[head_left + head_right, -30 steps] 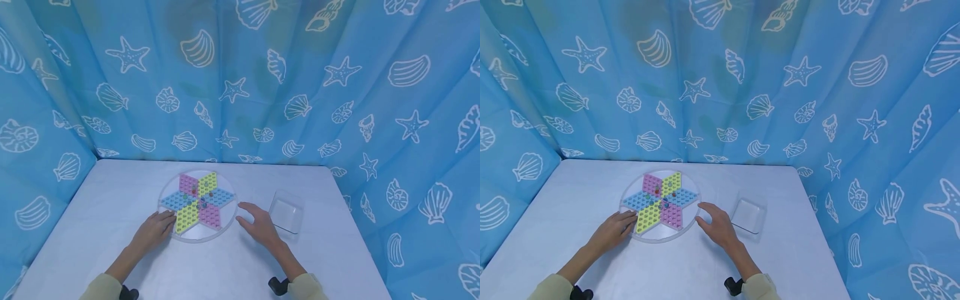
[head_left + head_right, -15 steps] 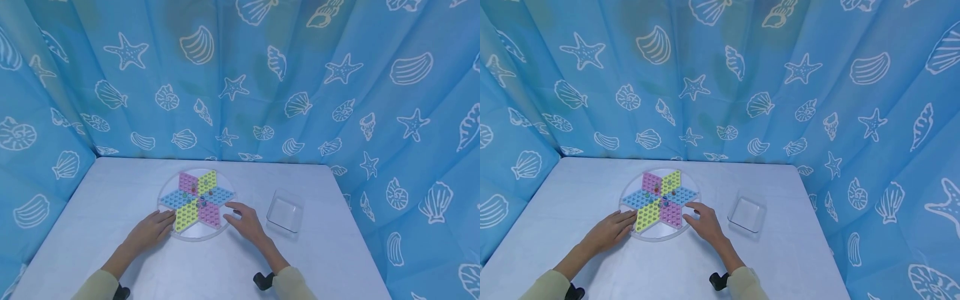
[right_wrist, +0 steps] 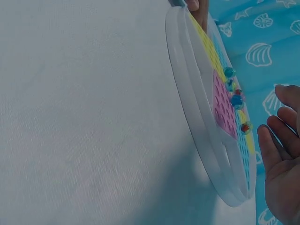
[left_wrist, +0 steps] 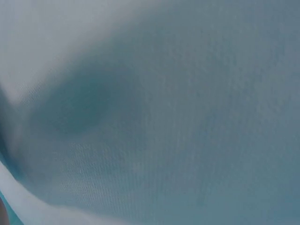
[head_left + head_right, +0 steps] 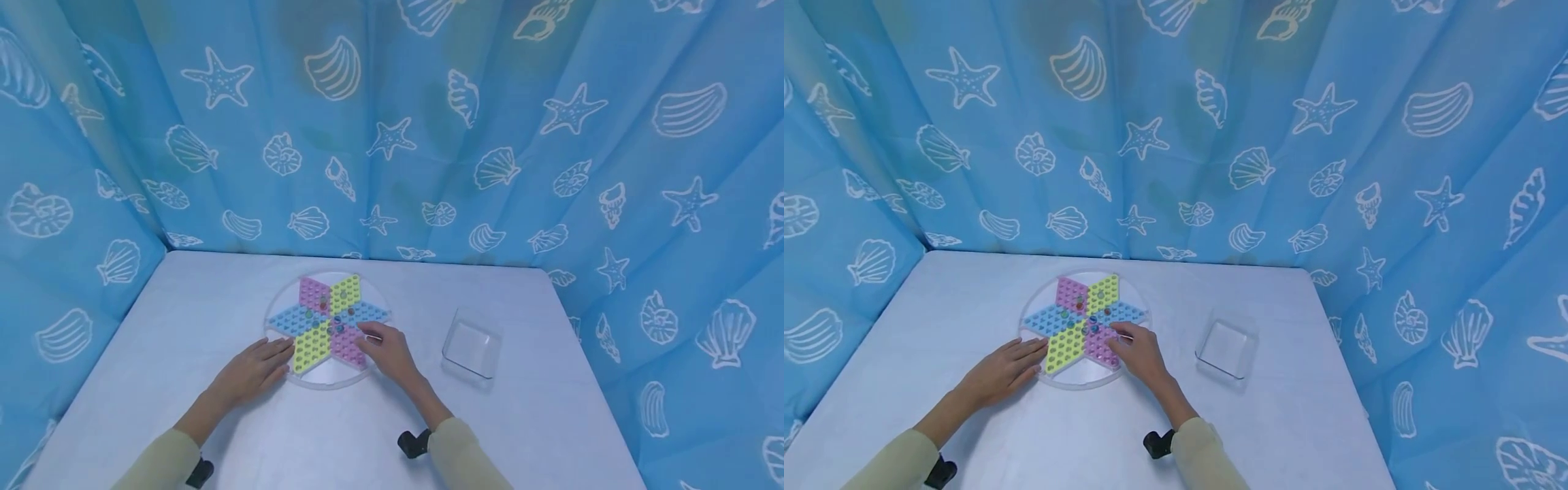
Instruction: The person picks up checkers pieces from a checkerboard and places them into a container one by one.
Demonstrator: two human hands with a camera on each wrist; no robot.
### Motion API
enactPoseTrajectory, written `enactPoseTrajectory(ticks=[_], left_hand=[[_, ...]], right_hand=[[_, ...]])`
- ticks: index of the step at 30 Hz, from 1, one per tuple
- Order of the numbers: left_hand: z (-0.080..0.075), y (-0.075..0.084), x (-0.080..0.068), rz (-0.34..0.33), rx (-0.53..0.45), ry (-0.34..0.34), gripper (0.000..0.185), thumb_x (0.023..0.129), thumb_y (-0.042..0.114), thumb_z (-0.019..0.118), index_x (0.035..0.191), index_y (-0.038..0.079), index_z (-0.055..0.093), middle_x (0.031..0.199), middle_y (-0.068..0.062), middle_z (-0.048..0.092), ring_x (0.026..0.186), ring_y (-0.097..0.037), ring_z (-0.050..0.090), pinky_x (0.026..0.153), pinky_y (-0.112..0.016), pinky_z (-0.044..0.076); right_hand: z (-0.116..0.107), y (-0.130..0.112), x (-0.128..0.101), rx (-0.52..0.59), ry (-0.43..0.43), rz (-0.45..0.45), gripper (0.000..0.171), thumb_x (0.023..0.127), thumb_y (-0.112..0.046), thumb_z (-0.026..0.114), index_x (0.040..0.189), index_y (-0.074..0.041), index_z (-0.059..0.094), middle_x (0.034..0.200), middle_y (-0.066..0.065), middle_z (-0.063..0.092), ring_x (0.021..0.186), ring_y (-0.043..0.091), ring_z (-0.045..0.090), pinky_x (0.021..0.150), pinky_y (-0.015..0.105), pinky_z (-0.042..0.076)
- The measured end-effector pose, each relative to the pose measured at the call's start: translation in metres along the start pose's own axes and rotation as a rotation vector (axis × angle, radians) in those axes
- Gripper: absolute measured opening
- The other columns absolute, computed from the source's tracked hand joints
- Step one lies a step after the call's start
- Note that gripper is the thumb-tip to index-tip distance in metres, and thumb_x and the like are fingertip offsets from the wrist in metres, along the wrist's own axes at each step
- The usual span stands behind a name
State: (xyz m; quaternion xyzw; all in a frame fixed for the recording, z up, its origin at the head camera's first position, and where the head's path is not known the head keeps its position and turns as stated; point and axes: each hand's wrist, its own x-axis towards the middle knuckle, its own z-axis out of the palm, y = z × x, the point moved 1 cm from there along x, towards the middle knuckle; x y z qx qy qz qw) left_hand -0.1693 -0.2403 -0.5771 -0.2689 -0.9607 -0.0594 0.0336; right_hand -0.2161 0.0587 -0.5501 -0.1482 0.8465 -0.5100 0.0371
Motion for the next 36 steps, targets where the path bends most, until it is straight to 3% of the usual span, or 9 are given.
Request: enactPoseTrajectory(ticks=[6, 12, 23, 36], left_hand=[[-0.002, 0.004, 0.003, -0.008, -0.013, -0.009, 0.051, 0.103, 0.035, 0.054, 0.145, 0.007, 0.052, 0.15, -0.007, 0.048, 0.139, -0.025, 0.042, 0.117, -0.047, 0.03], [-0.002, 0.003, 0.002, -0.024, -0.023, -0.016, 0.051, 0.102, 0.036, 0.055, 0.145, 0.008, 0.053, 0.15, -0.007, 0.048, 0.139, -0.025, 0.042, 0.117, -0.047, 0.03], [0.001, -0.005, -0.002, -0.026, -0.079, 0.019, 0.048, 0.101, 0.037, 0.056, 0.141, 0.01, 0.057, 0.149, -0.008, 0.05, 0.137, -0.03, 0.045, 0.115, -0.049, 0.033], [0.001, -0.004, 0.0, -0.051, -0.088, 0.027, 0.048, 0.1, 0.038, 0.06, 0.14, 0.011, 0.059, 0.149, -0.007, 0.05, 0.137, -0.031, 0.045, 0.114, -0.051, 0.034]], right_hand=[[0.007, 0.003, 0.008, 0.023, 0.016, -0.015, 0.031, 0.093, -0.012, 0.07, 0.122, -0.001, 0.068, 0.119, 0.013, 0.069, 0.113, 0.026, 0.065, 0.094, 0.029, 0.055], [0.018, 0.004, 0.016, 0.043, 0.002, 0.003, 0.03, 0.093, -0.015, 0.07, 0.12, -0.002, 0.069, 0.117, 0.011, 0.07, 0.111, 0.025, 0.066, 0.094, 0.032, 0.055], [0.038, 0.01, 0.029, -0.041, 0.073, 0.043, 0.028, 0.087, -0.013, 0.075, 0.114, -0.006, 0.072, 0.105, 0.005, 0.073, 0.095, 0.017, 0.069, 0.084, 0.026, 0.057], [0.042, 0.004, 0.037, -0.132, 0.12, 0.066, 0.024, 0.085, -0.015, 0.079, 0.107, -0.009, 0.072, 0.099, 0.001, 0.072, 0.086, 0.012, 0.067, 0.078, 0.024, 0.057]])
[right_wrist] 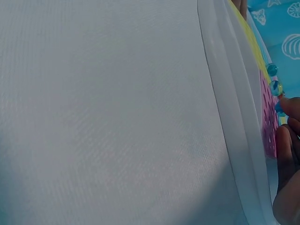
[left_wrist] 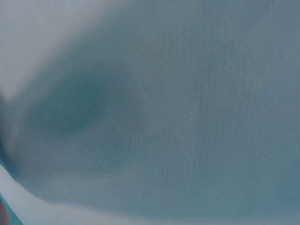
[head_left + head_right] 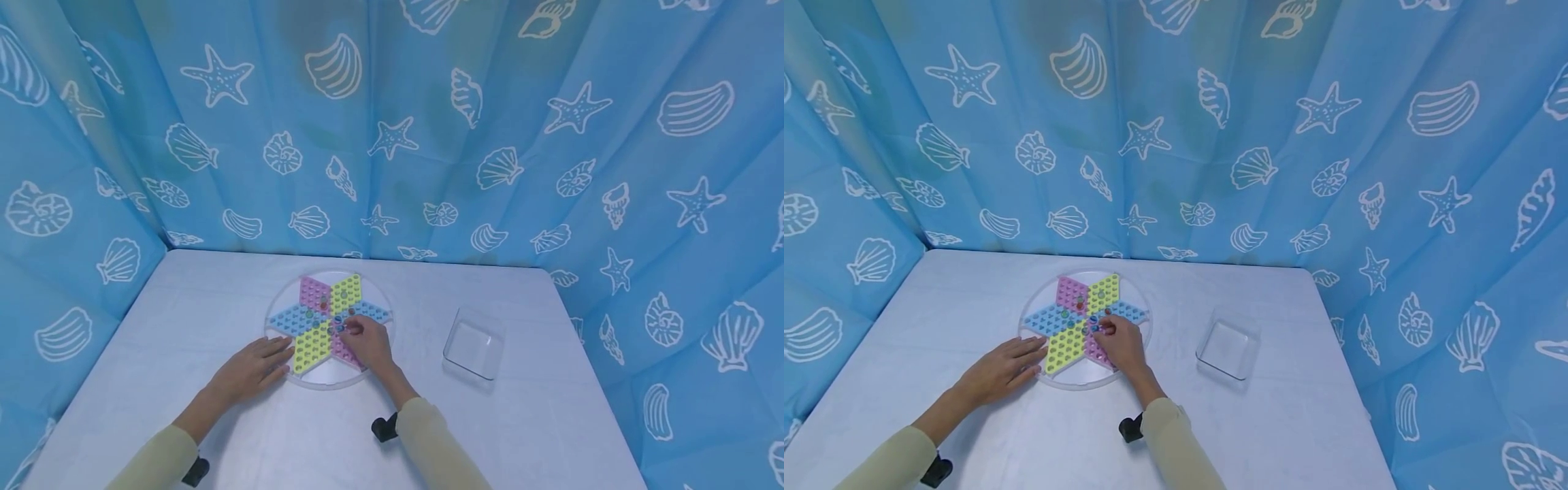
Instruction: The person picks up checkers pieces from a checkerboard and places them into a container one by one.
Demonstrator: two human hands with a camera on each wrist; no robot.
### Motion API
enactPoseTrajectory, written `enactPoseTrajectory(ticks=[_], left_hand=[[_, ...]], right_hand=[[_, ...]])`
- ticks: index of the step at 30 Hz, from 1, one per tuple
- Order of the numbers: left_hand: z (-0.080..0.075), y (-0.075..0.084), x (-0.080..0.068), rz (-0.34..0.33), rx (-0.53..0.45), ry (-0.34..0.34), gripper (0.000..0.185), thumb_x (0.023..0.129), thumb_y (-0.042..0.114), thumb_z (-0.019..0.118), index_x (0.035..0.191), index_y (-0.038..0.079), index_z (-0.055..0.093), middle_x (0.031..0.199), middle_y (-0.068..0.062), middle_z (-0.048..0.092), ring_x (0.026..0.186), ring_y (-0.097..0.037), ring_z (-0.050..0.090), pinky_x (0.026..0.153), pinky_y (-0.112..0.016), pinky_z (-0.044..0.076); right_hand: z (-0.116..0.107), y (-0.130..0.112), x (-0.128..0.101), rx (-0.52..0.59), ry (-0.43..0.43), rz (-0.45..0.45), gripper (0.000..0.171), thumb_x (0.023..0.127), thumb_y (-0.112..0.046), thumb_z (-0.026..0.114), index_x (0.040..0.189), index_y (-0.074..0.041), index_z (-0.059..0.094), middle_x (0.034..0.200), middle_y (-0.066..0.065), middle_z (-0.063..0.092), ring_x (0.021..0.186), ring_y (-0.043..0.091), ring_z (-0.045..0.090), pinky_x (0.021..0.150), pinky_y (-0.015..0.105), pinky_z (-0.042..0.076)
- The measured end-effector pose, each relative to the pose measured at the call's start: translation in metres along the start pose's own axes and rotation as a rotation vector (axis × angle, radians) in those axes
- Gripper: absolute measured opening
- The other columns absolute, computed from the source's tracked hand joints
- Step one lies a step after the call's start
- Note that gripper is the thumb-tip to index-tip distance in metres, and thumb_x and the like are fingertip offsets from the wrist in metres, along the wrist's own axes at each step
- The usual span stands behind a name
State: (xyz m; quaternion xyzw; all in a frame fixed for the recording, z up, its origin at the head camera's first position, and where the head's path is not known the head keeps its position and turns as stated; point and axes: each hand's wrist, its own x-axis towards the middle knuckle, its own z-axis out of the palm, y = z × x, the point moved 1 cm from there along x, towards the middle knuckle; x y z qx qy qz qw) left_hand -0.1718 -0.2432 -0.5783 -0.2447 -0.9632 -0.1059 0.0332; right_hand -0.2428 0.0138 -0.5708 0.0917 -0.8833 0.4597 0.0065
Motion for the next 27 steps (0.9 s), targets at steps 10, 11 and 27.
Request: enactPoseTrajectory(ticks=[10, 11, 27], left_hand=[[0.0008, 0.0017, 0.0011, 0.005, 0.006, 0.014, 0.048, 0.099, 0.038, 0.061, 0.14, 0.012, 0.059, 0.148, -0.007, 0.051, 0.136, -0.032, 0.046, 0.113, -0.05, 0.036], [0.0009, 0.0018, 0.0011, 0.005, 0.005, 0.015, 0.048, 0.099, 0.038, 0.061, 0.14, 0.012, 0.059, 0.148, -0.007, 0.051, 0.136, -0.032, 0.046, 0.113, -0.051, 0.037], [0.0007, 0.0006, -0.0006, -0.011, -0.006, 0.022, 0.049, 0.099, 0.038, 0.061, 0.14, 0.012, 0.059, 0.148, -0.007, 0.051, 0.135, -0.033, 0.046, 0.112, -0.052, 0.037]], right_hand=[[0.0039, 0.0015, -0.0001, -0.1, 0.068, -0.063, 0.019, 0.083, -0.019, 0.082, 0.097, -0.012, 0.073, 0.086, -0.004, 0.069, 0.077, 0.009, 0.062, 0.072, 0.025, 0.054], [0.0041, 0.0013, -0.0001, -0.106, 0.071, -0.062, 0.018, 0.082, -0.019, 0.083, 0.097, -0.012, 0.073, 0.085, -0.005, 0.068, 0.077, 0.008, 0.061, 0.072, 0.024, 0.053], [0.0079, 0.0074, 0.0015, -0.015, 0.084, -0.078, 0.016, 0.083, -0.018, 0.081, 0.096, -0.01, 0.074, 0.086, -0.002, 0.071, 0.078, 0.009, 0.065, 0.074, 0.023, 0.056]])
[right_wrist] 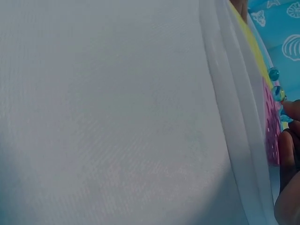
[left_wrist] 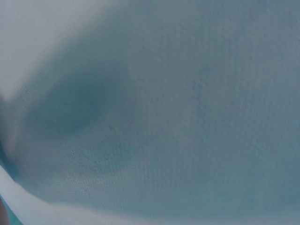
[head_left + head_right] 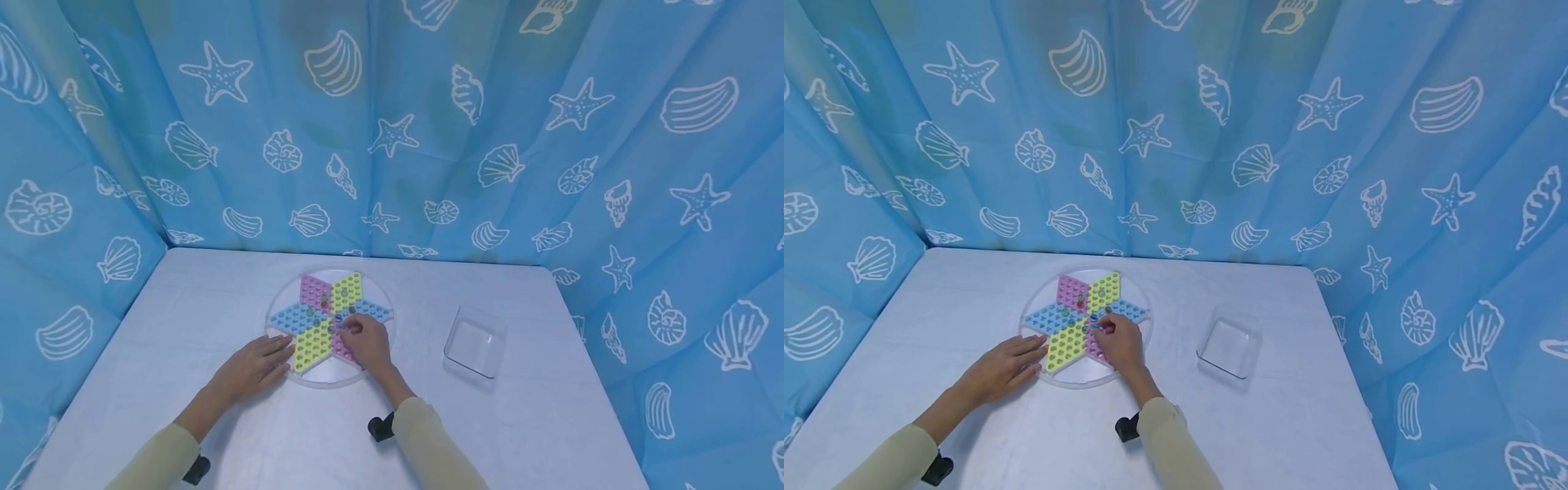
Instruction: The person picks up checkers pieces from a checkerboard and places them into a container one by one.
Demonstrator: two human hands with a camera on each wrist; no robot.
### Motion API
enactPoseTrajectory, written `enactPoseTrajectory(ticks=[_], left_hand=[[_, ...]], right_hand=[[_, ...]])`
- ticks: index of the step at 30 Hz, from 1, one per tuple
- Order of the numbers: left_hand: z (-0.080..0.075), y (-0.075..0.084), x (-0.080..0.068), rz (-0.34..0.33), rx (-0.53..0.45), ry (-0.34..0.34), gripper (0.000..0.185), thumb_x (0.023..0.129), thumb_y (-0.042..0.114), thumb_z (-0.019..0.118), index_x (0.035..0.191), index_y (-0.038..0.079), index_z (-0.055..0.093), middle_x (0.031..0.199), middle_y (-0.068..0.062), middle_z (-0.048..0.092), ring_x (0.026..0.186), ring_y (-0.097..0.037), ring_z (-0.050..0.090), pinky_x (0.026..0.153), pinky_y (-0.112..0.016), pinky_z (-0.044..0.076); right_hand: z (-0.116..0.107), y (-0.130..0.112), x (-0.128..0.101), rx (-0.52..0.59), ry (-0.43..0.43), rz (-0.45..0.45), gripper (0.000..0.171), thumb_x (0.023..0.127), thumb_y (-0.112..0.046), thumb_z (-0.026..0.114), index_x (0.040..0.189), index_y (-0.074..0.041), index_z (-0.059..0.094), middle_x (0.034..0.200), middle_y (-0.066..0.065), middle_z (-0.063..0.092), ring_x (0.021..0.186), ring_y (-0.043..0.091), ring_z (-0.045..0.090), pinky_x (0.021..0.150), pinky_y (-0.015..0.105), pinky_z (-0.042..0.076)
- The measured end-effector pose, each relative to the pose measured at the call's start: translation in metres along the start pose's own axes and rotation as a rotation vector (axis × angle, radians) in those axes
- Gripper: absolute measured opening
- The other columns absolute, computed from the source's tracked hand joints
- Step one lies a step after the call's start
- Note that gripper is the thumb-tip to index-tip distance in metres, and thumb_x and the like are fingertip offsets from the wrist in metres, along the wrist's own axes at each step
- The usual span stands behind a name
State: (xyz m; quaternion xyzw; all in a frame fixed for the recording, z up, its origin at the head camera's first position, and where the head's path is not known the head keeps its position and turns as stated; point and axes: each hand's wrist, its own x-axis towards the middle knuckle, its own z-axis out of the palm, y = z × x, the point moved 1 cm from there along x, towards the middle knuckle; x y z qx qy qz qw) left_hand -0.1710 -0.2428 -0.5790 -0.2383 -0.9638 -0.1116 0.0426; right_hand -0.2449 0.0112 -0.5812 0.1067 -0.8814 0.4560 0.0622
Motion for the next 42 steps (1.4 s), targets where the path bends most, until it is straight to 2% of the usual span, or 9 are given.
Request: enactPoseTrajectory(ticks=[7, 11, 17, 23, 28, 32, 36, 42], left_hand=[[0.002, -0.002, 0.001, -0.003, 0.004, -0.005, 0.049, 0.099, 0.038, 0.061, 0.14, 0.013, 0.059, 0.149, -0.006, 0.05, 0.136, -0.033, 0.046, 0.112, -0.051, 0.038], [0.001, -0.001, 0.001, -0.001, -0.005, -0.013, 0.049, 0.099, 0.039, 0.061, 0.141, 0.013, 0.059, 0.149, -0.007, 0.05, 0.136, -0.033, 0.045, 0.112, -0.052, 0.037], [-0.002, -0.001, -0.003, 0.03, -0.004, -0.011, 0.045, 0.099, 0.034, 0.062, 0.137, 0.01, 0.061, 0.146, -0.009, 0.052, 0.133, -0.034, 0.048, 0.112, -0.052, 0.037], [-0.003, 0.0, -0.001, 0.042, -0.001, -0.013, 0.045, 0.1, 0.033, 0.06, 0.138, 0.009, 0.06, 0.146, -0.009, 0.052, 0.134, -0.033, 0.048, 0.113, -0.051, 0.035], [-0.004, 0.001, 0.001, 0.057, -0.01, 0.008, 0.044, 0.099, 0.033, 0.061, 0.137, 0.009, 0.061, 0.146, -0.009, 0.053, 0.133, -0.033, 0.049, 0.112, -0.052, 0.036], [-0.005, 0.001, -0.001, 0.071, -0.011, 0.03, 0.043, 0.099, 0.031, 0.062, 0.135, 0.008, 0.063, 0.144, -0.01, 0.054, 0.132, -0.034, 0.05, 0.111, -0.053, 0.038], [-0.006, 0.0, -0.002, 0.053, -0.009, 0.003, 0.044, 0.1, 0.033, 0.06, 0.137, 0.009, 0.061, 0.146, -0.01, 0.053, 0.133, -0.033, 0.048, 0.112, -0.053, 0.037], [-0.004, 0.001, 0.001, 0.033, -0.016, -0.032, 0.046, 0.101, 0.037, 0.057, 0.14, 0.011, 0.058, 0.148, -0.008, 0.05, 0.135, -0.033, 0.046, 0.113, -0.053, 0.035]], right_hand=[[-0.009, -0.003, -0.001, 0.123, -0.015, 0.089, 0.017, 0.084, -0.017, 0.079, 0.098, -0.009, 0.074, 0.089, -0.001, 0.073, 0.083, 0.012, 0.069, 0.078, 0.025, 0.058], [-0.015, -0.004, -0.005, 0.184, 0.006, 0.138, 0.019, 0.085, -0.016, 0.078, 0.101, -0.007, 0.073, 0.093, 0.002, 0.074, 0.086, 0.015, 0.071, 0.08, 0.027, 0.059], [-0.025, -0.004, -0.006, 0.305, 0.078, 0.144, 0.018, 0.084, -0.008, 0.078, 0.1, 0.0, 0.073, 0.093, 0.007, 0.075, 0.085, 0.017, 0.072, 0.079, 0.025, 0.059], [-0.052, -0.006, -0.003, 0.408, 0.107, 0.137, 0.017, 0.088, -0.004, 0.075, 0.103, 0.003, 0.07, 0.103, 0.019, 0.072, 0.093, 0.022, 0.071, 0.082, 0.025, 0.059], [-0.075, -0.003, -0.004, 0.435, 0.059, 0.16, 0.022, 0.09, -0.006, 0.074, 0.109, 0.005, 0.068, 0.108, 0.02, 0.07, 0.097, 0.021, 0.069, 0.084, 0.026, 0.058], [-0.092, -0.001, -0.005, 0.439, 0.058, 0.147, 0.021, 0.09, -0.007, 0.075, 0.107, 0.002, 0.069, 0.105, 0.015, 0.071, 0.097, 0.021, 0.069, 0.084, 0.026, 0.058], [-0.11, 0.0, -0.006, 0.443, 0.063, 0.13, 0.017, 0.09, -0.009, 0.075, 0.106, -0.004, 0.07, 0.102, 0.007, 0.072, 0.097, 0.02, 0.069, 0.085, 0.026, 0.058], [-0.139, 0.008, -0.007, 0.458, 0.102, 0.151, 0.018, 0.092, -0.012, 0.074, 0.108, -0.006, 0.069, 0.103, 0.007, 0.072, 0.099, 0.021, 0.069, 0.087, 0.026, 0.058]])
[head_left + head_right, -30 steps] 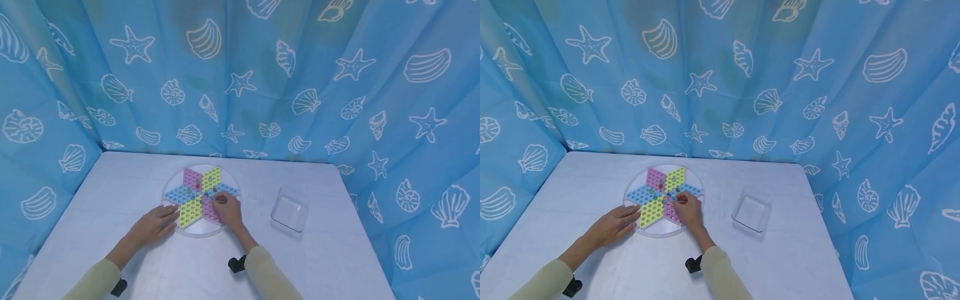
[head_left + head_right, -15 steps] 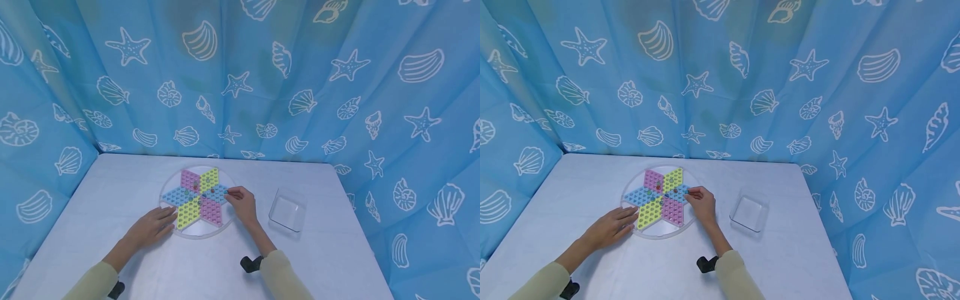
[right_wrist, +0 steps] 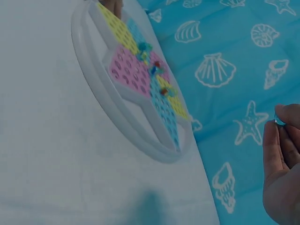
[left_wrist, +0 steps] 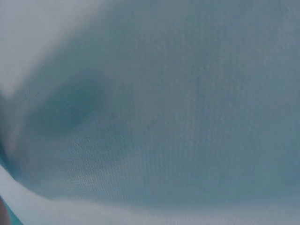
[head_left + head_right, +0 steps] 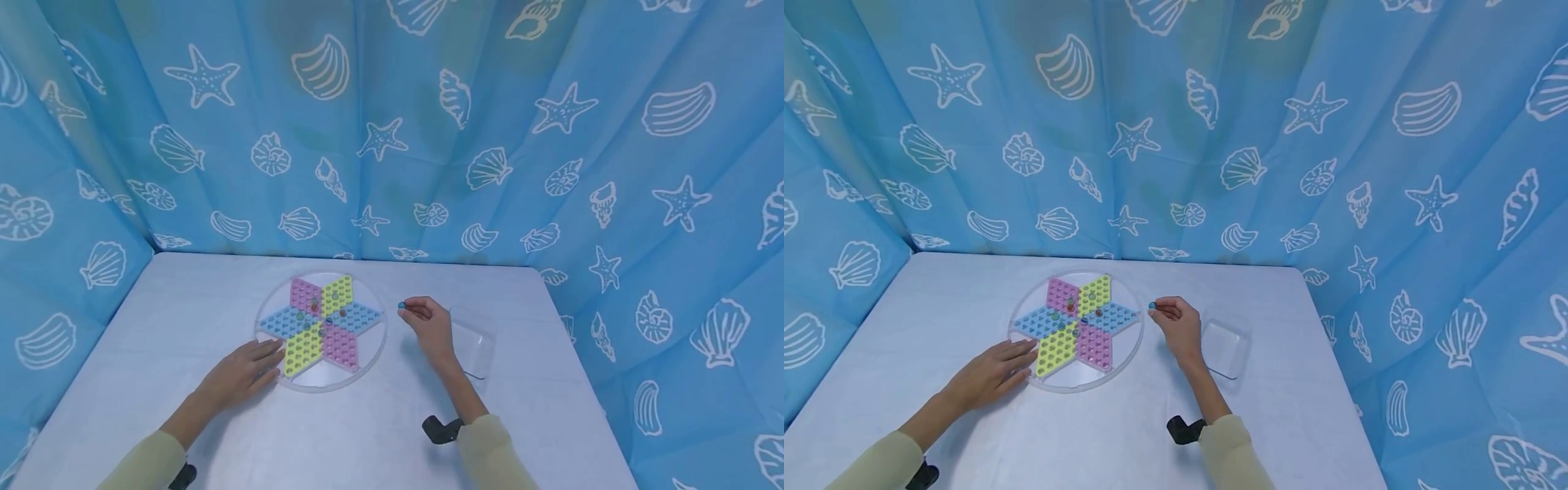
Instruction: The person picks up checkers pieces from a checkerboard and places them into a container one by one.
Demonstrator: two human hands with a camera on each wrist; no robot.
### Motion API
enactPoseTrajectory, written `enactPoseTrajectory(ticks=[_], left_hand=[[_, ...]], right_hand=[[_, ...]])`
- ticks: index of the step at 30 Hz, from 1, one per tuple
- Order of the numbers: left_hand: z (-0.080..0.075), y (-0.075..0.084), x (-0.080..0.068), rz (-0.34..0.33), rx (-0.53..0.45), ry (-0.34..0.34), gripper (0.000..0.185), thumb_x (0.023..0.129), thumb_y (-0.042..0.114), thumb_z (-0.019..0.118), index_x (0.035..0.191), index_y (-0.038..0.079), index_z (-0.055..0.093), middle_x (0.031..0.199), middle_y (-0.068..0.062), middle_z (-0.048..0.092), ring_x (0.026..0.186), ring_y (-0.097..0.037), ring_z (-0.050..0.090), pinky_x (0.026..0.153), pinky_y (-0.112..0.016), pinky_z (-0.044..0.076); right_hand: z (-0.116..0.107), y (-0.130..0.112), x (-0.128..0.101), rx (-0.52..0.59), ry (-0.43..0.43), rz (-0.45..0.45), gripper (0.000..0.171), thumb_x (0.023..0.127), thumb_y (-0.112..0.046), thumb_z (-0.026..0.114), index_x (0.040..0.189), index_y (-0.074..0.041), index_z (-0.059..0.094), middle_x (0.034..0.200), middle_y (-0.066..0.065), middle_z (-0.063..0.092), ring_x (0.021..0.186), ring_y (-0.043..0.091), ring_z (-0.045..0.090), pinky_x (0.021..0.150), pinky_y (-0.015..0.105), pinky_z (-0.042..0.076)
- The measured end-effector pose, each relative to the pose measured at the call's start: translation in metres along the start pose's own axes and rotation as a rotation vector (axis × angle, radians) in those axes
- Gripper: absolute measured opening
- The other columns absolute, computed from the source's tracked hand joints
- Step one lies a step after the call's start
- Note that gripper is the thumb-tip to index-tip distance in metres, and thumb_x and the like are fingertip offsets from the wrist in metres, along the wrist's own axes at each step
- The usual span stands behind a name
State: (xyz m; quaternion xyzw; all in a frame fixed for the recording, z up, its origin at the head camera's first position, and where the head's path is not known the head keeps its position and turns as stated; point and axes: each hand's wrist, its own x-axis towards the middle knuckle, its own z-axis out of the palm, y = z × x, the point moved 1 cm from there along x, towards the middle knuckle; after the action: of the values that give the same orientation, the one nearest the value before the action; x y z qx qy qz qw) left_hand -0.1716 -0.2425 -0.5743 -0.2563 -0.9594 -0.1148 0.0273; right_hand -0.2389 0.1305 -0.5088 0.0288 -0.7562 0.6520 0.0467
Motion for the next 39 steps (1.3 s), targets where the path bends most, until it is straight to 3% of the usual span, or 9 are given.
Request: enactPoseTrajectory(ticks=[12, 19, 24, 30, 39], left_hand=[[0.0, 0.0, -0.001, 0.022, 0.01, 0.032, 0.044, 0.101, 0.035, 0.058, 0.136, 0.009, 0.062, 0.144, -0.009, 0.054, 0.133, -0.031, 0.049, 0.112, -0.052, 0.037], [-0.001, 0.001, -0.001, 0.025, 0.002, 0.017, 0.044, 0.101, 0.034, 0.058, 0.136, 0.008, 0.061, 0.145, -0.01, 0.054, 0.133, -0.031, 0.049, 0.113, -0.051, 0.036], [0.001, 0.001, 0.0, 0.041, 0.017, 0.03, 0.043, 0.101, 0.034, 0.059, 0.135, 0.008, 0.062, 0.144, -0.01, 0.055, 0.132, -0.03, 0.05, 0.112, -0.052, 0.037], [0.003, 0.0, 0.0, 0.037, 0.02, 0.036, 0.042, 0.1, 0.033, 0.059, 0.135, 0.009, 0.063, 0.143, -0.01, 0.055, 0.132, -0.031, 0.051, 0.112, -0.053, 0.037], [0.006, -0.001, 0.001, 0.039, 0.03, 0.061, 0.042, 0.1, 0.033, 0.06, 0.135, 0.01, 0.062, 0.143, -0.009, 0.055, 0.131, -0.031, 0.051, 0.112, -0.052, 0.036]], right_hand=[[-0.058, 0.016, -0.001, -0.068, 0.043, 0.058, 0.026, 0.092, -0.015, 0.074, 0.116, -0.005, 0.07, 0.112, 0.008, 0.072, 0.105, 0.02, 0.067, 0.089, 0.024, 0.056], [-0.085, 0.031, 0.002, -0.137, 0.078, 0.118, 0.027, 0.093, -0.015, 0.072, 0.118, -0.005, 0.069, 0.114, 0.008, 0.072, 0.11, 0.02, 0.066, 0.097, 0.034, 0.052], [-0.092, 0.035, 0.004, -0.246, 0.076, 0.152, 0.028, 0.095, -0.013, 0.069, 0.12, -0.002, 0.067, 0.116, 0.012, 0.07, 0.113, 0.027, 0.064, 0.099, 0.044, 0.052], [-0.092, 0.043, 0.007, -0.375, 0.069, 0.214, 0.027, 0.094, -0.015, 0.067, 0.119, -0.004, 0.067, 0.116, 0.015, 0.069, 0.113, 0.031, 0.062, 0.097, 0.047, 0.052], [-0.088, 0.054, 0.009, -0.41, 0.071, 0.291, 0.027, 0.093, -0.013, 0.066, 0.117, -0.001, 0.067, 0.114, 0.017, 0.067, 0.111, 0.035, 0.061, 0.096, 0.048, 0.051]])
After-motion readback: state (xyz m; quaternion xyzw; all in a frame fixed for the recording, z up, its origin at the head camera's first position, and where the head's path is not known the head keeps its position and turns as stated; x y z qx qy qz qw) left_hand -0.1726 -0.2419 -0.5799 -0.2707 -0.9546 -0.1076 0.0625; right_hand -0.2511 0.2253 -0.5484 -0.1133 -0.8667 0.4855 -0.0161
